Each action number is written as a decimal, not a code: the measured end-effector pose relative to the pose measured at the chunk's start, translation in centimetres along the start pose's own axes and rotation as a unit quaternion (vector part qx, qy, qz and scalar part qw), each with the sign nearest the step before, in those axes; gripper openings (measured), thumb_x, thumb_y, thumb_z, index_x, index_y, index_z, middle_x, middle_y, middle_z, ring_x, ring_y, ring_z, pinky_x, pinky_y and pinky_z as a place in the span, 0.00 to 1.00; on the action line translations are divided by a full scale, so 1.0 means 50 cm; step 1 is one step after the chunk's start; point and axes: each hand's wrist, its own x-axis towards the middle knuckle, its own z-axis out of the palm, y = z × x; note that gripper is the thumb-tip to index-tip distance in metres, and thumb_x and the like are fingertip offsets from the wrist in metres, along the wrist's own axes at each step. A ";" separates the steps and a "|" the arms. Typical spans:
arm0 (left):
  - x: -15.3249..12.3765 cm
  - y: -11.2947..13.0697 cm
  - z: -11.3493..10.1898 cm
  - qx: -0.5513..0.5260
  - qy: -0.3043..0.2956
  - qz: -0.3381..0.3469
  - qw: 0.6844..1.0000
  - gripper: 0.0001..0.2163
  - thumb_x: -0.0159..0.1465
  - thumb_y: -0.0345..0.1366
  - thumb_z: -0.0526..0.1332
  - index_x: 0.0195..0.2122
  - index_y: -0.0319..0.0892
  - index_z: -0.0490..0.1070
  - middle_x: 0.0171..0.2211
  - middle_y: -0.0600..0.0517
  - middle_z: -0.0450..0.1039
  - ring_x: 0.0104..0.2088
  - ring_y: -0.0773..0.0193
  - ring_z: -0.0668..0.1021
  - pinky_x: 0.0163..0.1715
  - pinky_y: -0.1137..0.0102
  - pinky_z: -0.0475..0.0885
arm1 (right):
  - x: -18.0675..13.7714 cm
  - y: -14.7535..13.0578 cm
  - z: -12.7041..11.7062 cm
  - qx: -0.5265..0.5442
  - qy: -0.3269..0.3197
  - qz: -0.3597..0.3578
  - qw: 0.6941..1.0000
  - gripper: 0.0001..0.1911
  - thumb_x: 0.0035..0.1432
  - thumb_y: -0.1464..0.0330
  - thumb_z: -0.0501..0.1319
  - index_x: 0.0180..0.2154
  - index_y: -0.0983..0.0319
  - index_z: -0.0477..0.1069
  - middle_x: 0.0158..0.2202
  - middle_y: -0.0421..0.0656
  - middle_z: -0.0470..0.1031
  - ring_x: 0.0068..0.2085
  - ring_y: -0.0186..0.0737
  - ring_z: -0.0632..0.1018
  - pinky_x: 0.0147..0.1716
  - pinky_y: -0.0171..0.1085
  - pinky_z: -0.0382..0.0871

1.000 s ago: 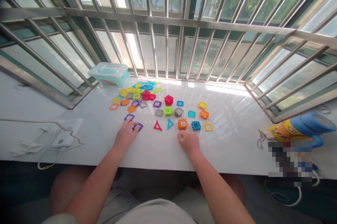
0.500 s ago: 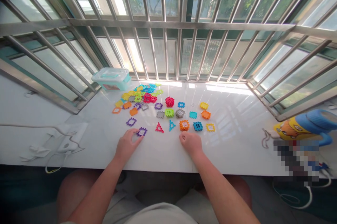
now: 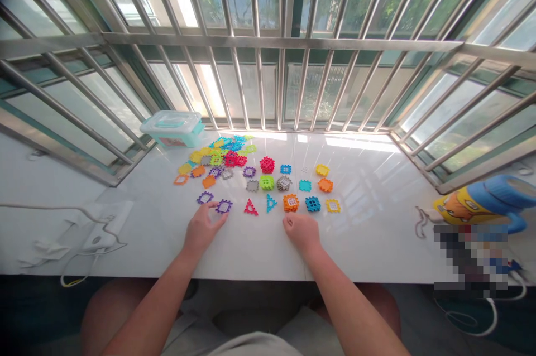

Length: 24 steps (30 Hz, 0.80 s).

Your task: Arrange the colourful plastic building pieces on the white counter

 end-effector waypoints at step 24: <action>0.274 0.095 0.178 -0.032 0.006 0.049 0.998 0.16 0.64 0.47 0.67 0.49 0.47 0.70 0.51 0.48 0.77 0.49 0.54 0.79 0.43 0.66 0.71 | 0.003 -0.002 0.000 -0.002 -0.014 0.006 1.000 0.20 0.68 0.61 0.57 0.23 0.60 0.70 0.22 0.39 0.73 0.24 0.32 0.63 0.28 0.39 0.40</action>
